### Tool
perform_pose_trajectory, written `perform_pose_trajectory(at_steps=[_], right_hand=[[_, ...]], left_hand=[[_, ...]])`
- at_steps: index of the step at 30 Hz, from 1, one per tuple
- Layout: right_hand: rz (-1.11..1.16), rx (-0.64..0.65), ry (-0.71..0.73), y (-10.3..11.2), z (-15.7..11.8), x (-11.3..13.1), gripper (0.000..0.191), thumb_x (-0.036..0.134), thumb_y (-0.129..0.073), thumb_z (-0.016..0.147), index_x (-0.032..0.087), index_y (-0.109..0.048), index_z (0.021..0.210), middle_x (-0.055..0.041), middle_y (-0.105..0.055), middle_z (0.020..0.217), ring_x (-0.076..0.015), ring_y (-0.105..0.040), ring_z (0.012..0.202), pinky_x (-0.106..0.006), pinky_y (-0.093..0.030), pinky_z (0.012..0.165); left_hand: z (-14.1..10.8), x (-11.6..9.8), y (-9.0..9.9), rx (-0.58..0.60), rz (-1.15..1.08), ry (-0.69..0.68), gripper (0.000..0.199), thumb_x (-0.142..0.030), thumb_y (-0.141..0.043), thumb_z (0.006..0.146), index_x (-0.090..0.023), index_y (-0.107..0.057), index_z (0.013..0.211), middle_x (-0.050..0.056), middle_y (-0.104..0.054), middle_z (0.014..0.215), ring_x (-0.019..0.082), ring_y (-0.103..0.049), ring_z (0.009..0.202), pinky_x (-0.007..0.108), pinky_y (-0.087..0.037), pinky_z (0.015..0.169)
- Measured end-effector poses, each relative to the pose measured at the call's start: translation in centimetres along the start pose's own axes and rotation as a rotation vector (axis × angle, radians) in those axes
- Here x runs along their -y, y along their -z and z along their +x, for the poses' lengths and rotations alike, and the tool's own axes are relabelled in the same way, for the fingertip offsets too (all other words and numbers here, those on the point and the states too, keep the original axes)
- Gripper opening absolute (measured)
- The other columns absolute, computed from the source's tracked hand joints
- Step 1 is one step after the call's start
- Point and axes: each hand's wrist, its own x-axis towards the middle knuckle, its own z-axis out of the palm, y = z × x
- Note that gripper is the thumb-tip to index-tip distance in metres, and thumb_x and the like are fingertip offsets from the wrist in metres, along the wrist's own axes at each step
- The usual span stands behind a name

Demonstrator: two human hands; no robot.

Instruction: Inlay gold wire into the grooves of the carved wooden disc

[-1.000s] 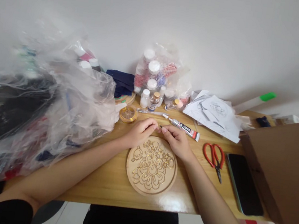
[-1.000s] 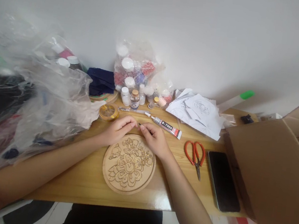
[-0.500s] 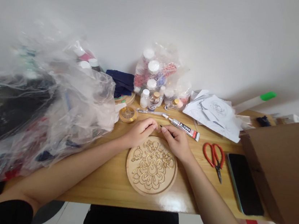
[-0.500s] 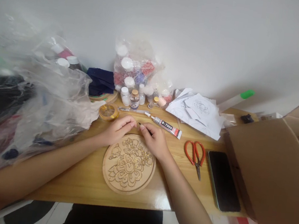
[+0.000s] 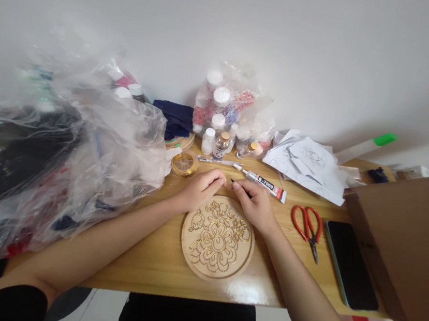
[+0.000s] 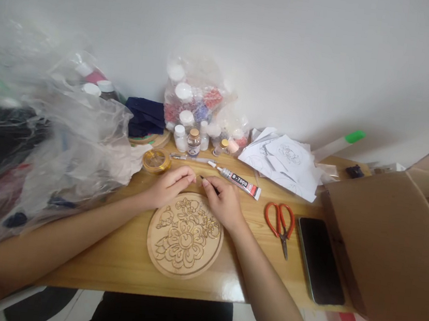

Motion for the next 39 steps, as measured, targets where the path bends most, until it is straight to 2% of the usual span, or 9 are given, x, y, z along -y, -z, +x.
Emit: perform_pose_trajectory(at_steps=[9,18,31,39], right_hand=[[-0.225,-0.052,0.028,-0.09,-0.25,0.51,0.03,0.033,-0.044,0.091,0.019,-0.07,0.084,-0.0056,-0.071,0.073,-0.0174,-0.06,0.064,-0.027,-0.038,0.061],[-0.002,0.0,-0.02,-0.09,-0.02,0.01,0.03,0.035,-0.046,0.09,0.018,-0.068,0.08,-0.0045,-0.07,0.076,-0.0165,-0.061,0.068,-0.026,-0.042,0.063],[0.012,0.035,-0.01,-0.2,-0.09,-0.2,0.03,0.036,-0.045,0.091,0.018,-0.067,0.081,-0.0052,-0.07,0.08,-0.0178,-0.062,0.074,-0.027,-0.044,0.067],[0.07,0.026,-0.029,-0.18,0.01,-0.01,0.029,0.036,-0.047,0.089,0.017,-0.065,0.077,-0.0033,-0.066,0.069,-0.0151,-0.057,0.064,-0.026,-0.042,0.061]], left_hand=[[0.03,0.1,0.03,-0.005,0.012,0.017,0.018,-0.027,-0.039,0.088,-0.019,-0.048,0.075,-0.002,-0.051,0.07,0.013,-0.048,0.069,0.026,-0.04,0.068],[-0.06,0.07,-0.01,-0.005,-0.019,-0.006,0.019,-0.029,-0.037,0.088,-0.019,-0.047,0.075,-0.002,-0.05,0.071,0.013,-0.047,0.07,0.025,-0.038,0.068],[0.04,0.01,0.02,0.004,-0.021,0.0,0.019,-0.031,-0.036,0.088,-0.02,-0.046,0.076,0.0,-0.054,0.076,0.014,-0.049,0.074,0.027,-0.04,0.073],[0.01,-0.05,0.04,0.007,-0.016,0.01,0.019,-0.03,-0.037,0.087,-0.019,-0.046,0.075,0.0,-0.053,0.074,0.013,-0.048,0.072,0.027,-0.039,0.07]])
